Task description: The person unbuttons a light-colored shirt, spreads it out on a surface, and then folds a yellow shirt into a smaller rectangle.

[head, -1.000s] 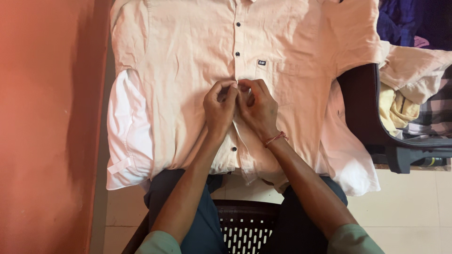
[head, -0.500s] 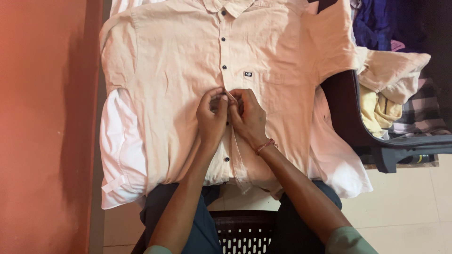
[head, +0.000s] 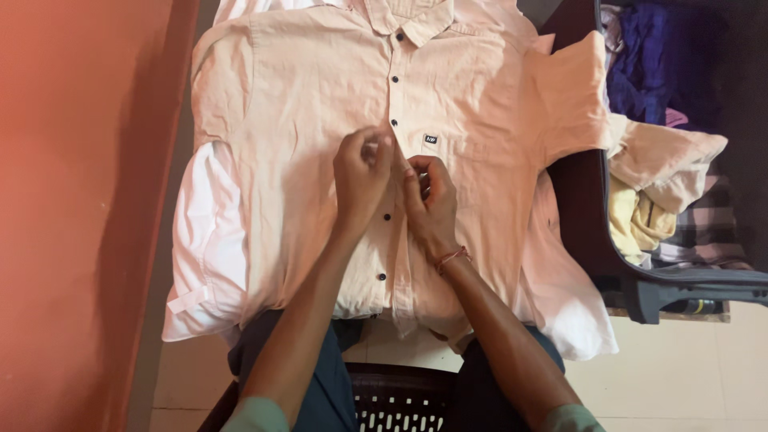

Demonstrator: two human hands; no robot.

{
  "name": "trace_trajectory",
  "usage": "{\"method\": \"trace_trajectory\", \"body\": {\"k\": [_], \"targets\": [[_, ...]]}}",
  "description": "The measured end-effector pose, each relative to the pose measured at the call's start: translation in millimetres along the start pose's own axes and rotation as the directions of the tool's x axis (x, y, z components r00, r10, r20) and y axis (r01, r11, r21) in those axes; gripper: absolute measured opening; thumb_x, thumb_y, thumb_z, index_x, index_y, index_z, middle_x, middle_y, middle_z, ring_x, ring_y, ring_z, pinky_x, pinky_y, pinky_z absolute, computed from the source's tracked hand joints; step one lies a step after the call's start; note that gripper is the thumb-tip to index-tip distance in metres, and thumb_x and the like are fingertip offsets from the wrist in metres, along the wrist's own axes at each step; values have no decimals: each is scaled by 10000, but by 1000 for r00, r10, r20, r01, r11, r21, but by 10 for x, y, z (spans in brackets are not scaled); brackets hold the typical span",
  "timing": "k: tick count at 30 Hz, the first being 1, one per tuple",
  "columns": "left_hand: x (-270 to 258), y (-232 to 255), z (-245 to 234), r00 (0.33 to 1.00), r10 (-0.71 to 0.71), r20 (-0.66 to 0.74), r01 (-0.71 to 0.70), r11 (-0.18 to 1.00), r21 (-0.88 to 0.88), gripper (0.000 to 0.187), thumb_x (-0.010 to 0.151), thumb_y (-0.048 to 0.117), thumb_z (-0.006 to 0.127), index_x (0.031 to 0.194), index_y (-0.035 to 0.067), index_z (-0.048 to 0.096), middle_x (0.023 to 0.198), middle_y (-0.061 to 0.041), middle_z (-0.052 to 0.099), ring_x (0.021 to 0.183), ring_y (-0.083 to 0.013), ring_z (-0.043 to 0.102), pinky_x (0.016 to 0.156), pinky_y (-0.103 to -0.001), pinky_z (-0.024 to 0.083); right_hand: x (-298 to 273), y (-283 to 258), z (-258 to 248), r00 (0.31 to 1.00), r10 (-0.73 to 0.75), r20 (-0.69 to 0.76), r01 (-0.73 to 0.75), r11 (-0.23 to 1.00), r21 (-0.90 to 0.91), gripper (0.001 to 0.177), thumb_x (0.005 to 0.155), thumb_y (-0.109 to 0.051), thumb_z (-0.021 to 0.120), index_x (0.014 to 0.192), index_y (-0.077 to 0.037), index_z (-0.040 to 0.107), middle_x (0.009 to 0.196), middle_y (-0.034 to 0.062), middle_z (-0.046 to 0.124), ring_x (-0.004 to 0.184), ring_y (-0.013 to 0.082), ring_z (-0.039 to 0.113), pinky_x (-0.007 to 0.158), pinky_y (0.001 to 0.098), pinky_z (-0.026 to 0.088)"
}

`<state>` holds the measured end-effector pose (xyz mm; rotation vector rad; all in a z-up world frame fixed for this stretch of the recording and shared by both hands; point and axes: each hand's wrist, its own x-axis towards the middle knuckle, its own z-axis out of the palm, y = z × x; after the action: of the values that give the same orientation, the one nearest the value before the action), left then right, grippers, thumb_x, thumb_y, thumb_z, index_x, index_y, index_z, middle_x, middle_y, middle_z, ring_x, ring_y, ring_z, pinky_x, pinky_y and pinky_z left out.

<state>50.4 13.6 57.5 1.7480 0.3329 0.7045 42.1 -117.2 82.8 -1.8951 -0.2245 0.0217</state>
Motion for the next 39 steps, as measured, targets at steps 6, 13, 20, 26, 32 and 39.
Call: {"method": "trace_trajectory", "body": {"k": [6, 13, 20, 26, 32, 39], "targets": [[460, -170, 144, 971, -228, 72, 196, 932, 305, 289, 892, 352, 752, 886, 64, 740, 778, -55, 748, 706, -191, 721, 657, -347, 557, -16, -112, -55, 989, -50, 141, 68, 990, -122, 197, 1028, -219, 627, 1127, -69, 705, 1027, 84, 688, 730, 144, 685, 630, 295, 534], [293, -302, 72, 997, 67, 48, -74, 985, 153, 171, 914, 243, 777, 934, 78, 737, 814, -37, 703, 673, -159, 660, 627, -305, 523, 134, -220, -542, 736, -674, -62, 591, 684, -427, 356, 1086, -203, 633, 1405, -68, 553, 1360, 152, 563, 1251, 261, 577, 1004, 356, 513], [287, -268, 71, 996, 21, 91, -32, 992, 122, 148, 945, 219, 762, 965, 73, 752, 789, -10, 683, 652, -97, 613, 607, -268, 491, 218, -681, -911, 594, -724, -350, 576, 687, -443, 463, 1121, -202, 603, 1524, -79, 412, 1463, 99, 462, 1343, 199, 478, 1071, 334, 437], [304, -112, -12, 958, -209, 196, 236, 964, -123, 176, 992, 223, 699, 1031, 53, 724, 713, 8, 651, 594, -59, 572, 553, -246, 449, 784, -379, -73, 906, -418, -72, 419, 908, -2, 300, 1011, -87, 634, 1301, -52, 565, 1164, 75, 630, 917, 159, 668, 715, 282, 562], [325, -361, 28, 973, -130, 193, 145, 987, -68, 196, 1026, 229, 665, 1057, 42, 716, 757, -12, 692, 620, -61, 611, 566, -242, 487, 747, 74, 331, 944, -329, -19, 328, 943, -61, 105, 994, -70, 682, 1086, -29, 651, 987, 80, 648, 828, 158, 649, 720, 277, 539], [351, -464, 29, 979, -85, 187, 102, 991, -83, 230, 1018, 258, 671, 1070, 38, 711, 890, -29, 742, 765, -80, 679, 694, -242, 542, 727, 51, 325, 988, -150, -27, 152, 985, 83, 107, 939, -39, 670, 1046, -44, 679, 849, 8, 670, 748, 82, 616, 677, 241, 524]]}}
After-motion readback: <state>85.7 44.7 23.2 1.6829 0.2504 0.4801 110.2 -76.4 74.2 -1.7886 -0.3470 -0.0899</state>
